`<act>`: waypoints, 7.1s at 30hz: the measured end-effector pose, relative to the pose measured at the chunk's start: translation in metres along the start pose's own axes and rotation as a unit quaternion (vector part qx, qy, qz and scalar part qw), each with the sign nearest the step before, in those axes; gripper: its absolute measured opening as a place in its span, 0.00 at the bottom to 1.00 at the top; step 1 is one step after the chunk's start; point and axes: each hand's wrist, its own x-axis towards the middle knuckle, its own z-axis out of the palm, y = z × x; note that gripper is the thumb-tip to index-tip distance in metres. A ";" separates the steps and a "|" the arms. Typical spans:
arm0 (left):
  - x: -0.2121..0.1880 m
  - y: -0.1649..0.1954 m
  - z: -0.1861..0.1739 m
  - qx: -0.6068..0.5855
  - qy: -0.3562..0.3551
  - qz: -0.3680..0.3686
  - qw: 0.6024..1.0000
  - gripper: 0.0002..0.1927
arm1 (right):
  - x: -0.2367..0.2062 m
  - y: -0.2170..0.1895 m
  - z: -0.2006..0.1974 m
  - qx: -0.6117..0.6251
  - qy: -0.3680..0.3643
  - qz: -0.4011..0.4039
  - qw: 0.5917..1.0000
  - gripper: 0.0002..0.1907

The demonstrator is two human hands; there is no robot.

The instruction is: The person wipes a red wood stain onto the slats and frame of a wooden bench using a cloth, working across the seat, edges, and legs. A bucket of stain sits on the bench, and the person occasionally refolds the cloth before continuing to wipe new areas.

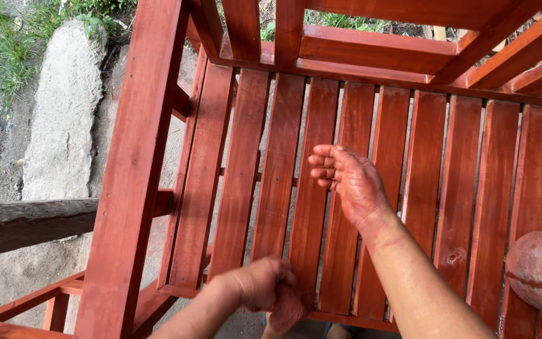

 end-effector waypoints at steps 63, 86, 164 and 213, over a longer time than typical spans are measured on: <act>-0.062 -0.033 0.032 0.061 0.208 0.084 0.973 0.26 | -0.021 0.019 0.039 -0.039 -0.005 0.050 0.998 0.16; 0.076 0.083 -0.291 0.083 0.600 0.107 0.788 0.28 | 0.043 0.005 0.043 -0.027 0.025 0.035 0.999 0.17; 0.021 -0.054 -0.113 0.121 0.725 0.097 0.671 0.25 | -0.027 0.019 0.024 -0.025 -0.052 0.069 0.996 0.18; -0.014 -0.158 -0.019 -0.668 0.347 0.295 0.588 0.10 | -0.119 0.050 0.037 -0.077 -0.068 0.095 0.990 0.13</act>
